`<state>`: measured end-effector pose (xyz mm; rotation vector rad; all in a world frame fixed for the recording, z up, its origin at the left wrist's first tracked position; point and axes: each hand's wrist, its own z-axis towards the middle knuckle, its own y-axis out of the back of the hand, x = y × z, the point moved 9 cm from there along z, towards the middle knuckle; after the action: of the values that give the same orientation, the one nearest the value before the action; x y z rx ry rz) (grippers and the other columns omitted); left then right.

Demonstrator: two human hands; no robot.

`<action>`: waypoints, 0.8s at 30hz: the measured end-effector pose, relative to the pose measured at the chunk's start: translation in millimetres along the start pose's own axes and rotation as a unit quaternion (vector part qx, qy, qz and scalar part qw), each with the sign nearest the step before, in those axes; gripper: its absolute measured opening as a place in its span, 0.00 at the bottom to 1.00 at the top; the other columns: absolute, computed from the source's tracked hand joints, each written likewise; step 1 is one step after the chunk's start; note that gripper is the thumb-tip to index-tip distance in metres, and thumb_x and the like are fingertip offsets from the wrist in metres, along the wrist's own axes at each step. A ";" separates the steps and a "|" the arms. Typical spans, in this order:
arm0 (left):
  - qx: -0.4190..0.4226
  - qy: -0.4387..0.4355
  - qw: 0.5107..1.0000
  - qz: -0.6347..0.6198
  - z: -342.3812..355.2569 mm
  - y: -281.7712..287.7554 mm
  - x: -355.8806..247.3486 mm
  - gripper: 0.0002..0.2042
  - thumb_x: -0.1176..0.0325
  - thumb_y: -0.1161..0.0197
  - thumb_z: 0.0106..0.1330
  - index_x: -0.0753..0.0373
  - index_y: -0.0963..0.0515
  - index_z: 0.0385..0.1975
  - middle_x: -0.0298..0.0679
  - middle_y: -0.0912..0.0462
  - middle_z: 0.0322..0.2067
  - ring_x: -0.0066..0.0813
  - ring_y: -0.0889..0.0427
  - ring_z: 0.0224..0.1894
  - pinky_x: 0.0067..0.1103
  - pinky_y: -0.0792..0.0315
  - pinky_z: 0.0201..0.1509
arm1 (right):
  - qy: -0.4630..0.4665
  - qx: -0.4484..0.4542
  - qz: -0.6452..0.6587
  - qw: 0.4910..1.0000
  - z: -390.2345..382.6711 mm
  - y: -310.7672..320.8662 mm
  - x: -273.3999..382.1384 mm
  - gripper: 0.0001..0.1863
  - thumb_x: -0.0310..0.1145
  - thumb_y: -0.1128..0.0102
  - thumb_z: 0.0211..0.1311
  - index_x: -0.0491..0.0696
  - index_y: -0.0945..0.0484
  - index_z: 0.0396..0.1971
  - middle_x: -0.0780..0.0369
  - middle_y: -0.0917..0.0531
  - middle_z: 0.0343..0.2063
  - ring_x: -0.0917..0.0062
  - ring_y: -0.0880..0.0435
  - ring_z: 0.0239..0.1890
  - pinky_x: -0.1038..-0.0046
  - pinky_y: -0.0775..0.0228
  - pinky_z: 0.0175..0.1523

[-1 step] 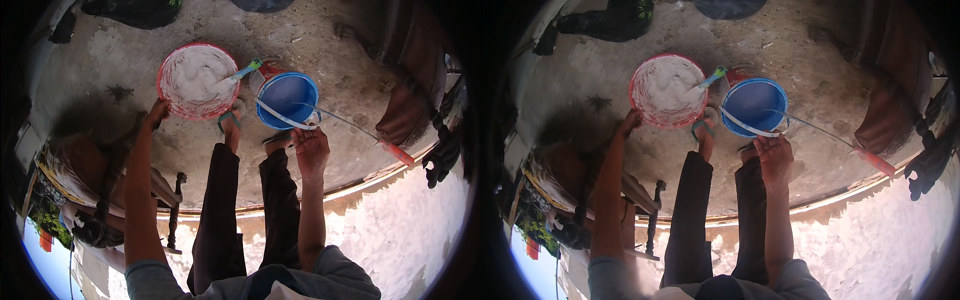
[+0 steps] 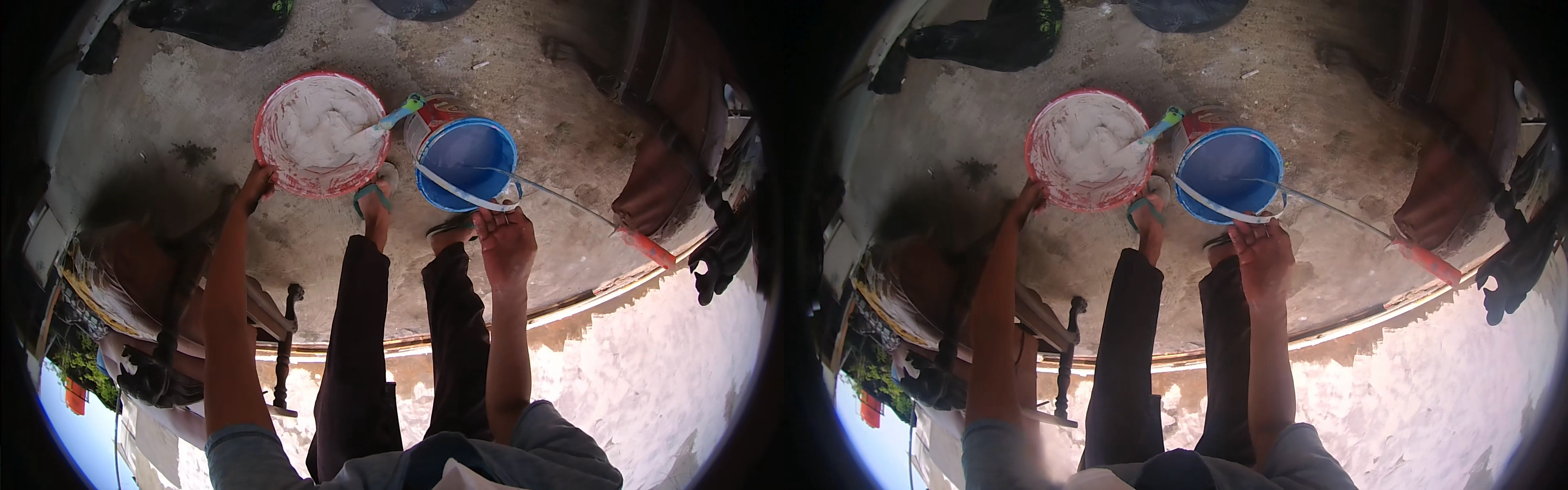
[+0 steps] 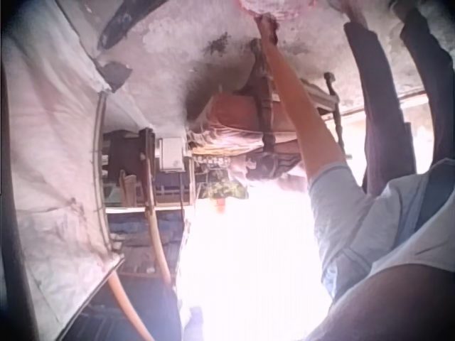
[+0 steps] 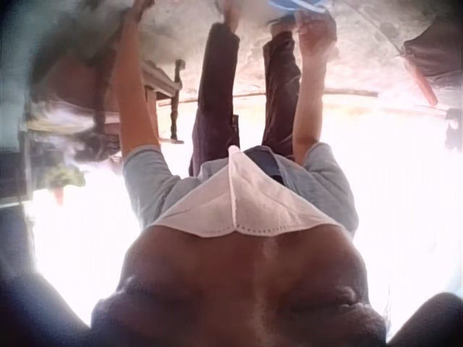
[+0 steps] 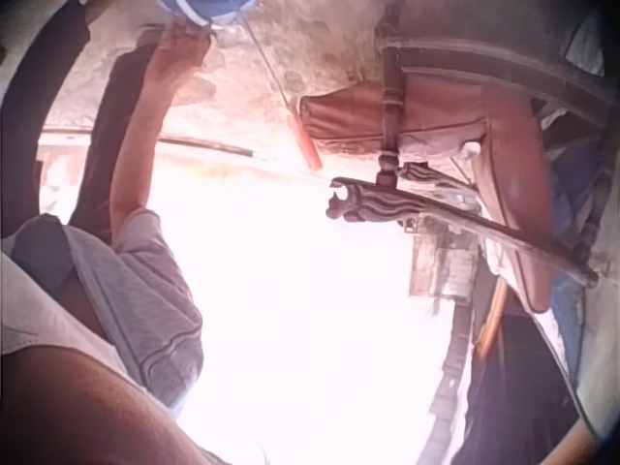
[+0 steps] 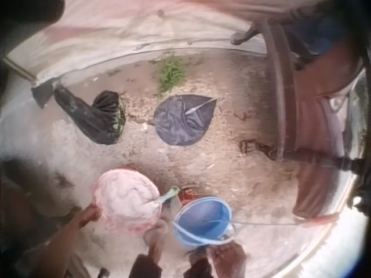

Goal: The person mixes a white paste in a bucket, then uses a trowel to scoop and apply the paste onto a vertical wall. They repeatedly smooth the surface with the trowel, working along the wall's edge.

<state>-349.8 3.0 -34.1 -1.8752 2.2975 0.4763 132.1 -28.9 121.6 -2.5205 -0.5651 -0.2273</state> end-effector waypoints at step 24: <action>0.308 0.026 0.945 -0.104 -145.8 -8.8 59.0 0.15 0.60 0.45 0.63 0.60 0.28 0.16 0.36 0.33 0.07 0.27 0.36 0.10 0.23 0.39 0.18 | 0.028 -0.152 0.074 0.985 -22.2 -18.8 -13.0 0.16 0.44 0.56 0.73 0.47 0.26 0.42 0.58 0.17 0.36 0.69 0.18 0.46 0.60 0.28 0.61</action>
<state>-340.5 -101.0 83.9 -1.7700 1.9227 -0.2954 111.2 -31.1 145.6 -2.8261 -0.3377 -0.3496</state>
